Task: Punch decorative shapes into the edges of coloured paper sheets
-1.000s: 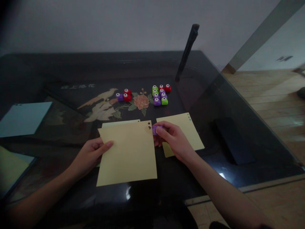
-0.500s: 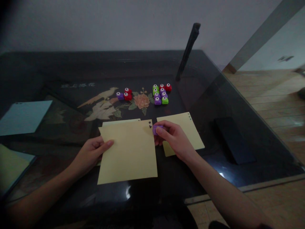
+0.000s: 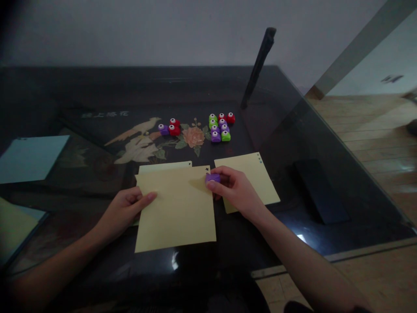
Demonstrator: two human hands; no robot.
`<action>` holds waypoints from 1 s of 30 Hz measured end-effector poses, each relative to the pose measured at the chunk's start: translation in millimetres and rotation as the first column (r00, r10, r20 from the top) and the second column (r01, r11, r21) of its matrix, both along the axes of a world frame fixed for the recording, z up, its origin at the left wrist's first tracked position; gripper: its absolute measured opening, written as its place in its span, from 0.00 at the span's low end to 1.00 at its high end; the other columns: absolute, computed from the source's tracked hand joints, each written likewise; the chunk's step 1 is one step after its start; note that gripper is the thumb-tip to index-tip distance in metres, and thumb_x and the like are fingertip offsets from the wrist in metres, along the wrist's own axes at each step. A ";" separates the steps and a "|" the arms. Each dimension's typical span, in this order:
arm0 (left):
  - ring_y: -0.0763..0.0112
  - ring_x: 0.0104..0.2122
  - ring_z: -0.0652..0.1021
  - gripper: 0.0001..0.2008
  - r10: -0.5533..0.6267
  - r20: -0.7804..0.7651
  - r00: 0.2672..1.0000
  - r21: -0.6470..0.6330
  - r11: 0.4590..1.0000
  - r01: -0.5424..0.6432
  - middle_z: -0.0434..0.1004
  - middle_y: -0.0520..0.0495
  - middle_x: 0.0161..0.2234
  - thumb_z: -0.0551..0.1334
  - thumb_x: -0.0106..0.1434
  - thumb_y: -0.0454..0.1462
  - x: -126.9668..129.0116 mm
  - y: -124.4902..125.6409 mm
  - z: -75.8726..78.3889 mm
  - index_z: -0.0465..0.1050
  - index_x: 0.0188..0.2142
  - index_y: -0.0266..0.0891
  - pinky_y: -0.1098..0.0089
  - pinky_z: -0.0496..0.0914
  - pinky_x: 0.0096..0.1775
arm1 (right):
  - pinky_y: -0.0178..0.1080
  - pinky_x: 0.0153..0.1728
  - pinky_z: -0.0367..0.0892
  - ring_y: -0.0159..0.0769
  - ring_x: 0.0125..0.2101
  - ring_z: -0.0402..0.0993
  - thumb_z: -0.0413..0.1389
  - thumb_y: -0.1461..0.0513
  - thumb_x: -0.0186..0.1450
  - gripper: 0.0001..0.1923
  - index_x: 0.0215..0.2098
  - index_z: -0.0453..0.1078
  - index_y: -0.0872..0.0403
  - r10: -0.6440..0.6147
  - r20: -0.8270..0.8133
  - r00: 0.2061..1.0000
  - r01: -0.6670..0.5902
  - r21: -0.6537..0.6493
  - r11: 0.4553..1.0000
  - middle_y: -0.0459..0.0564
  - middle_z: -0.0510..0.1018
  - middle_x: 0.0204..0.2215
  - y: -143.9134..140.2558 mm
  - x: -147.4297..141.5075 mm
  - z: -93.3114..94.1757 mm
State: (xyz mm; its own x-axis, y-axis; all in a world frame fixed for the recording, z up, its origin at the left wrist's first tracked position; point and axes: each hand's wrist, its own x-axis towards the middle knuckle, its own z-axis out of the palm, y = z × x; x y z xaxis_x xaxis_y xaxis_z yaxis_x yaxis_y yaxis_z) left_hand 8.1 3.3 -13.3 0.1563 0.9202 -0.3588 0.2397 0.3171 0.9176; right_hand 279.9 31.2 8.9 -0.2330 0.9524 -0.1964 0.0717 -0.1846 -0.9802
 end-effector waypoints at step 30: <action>0.78 0.16 0.64 0.18 -0.047 -0.059 0.997 0.074 0.996 0.051 0.63 0.56 0.15 0.60 0.56 0.44 2.2 0.0 3.6 0.57 0.17 0.40 0.77 0.58 0.17 | 0.34 0.27 0.69 0.31 0.26 0.74 0.64 0.57 0.53 0.13 0.33 0.72 0.55 0.049 0.089 0.995 -0.043 -0.066 0.997 0.47 0.78 0.28 0.5 -1.4 1.4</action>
State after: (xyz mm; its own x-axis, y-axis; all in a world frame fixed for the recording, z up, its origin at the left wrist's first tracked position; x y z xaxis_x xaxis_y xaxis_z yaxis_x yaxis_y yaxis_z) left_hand 10.3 3.3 -9.7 0.1831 0.9366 -0.2987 0.3063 0.2344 0.9226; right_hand 278.5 31.7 10.3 -0.2551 0.9260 -0.2784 0.1697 -0.2406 -0.9557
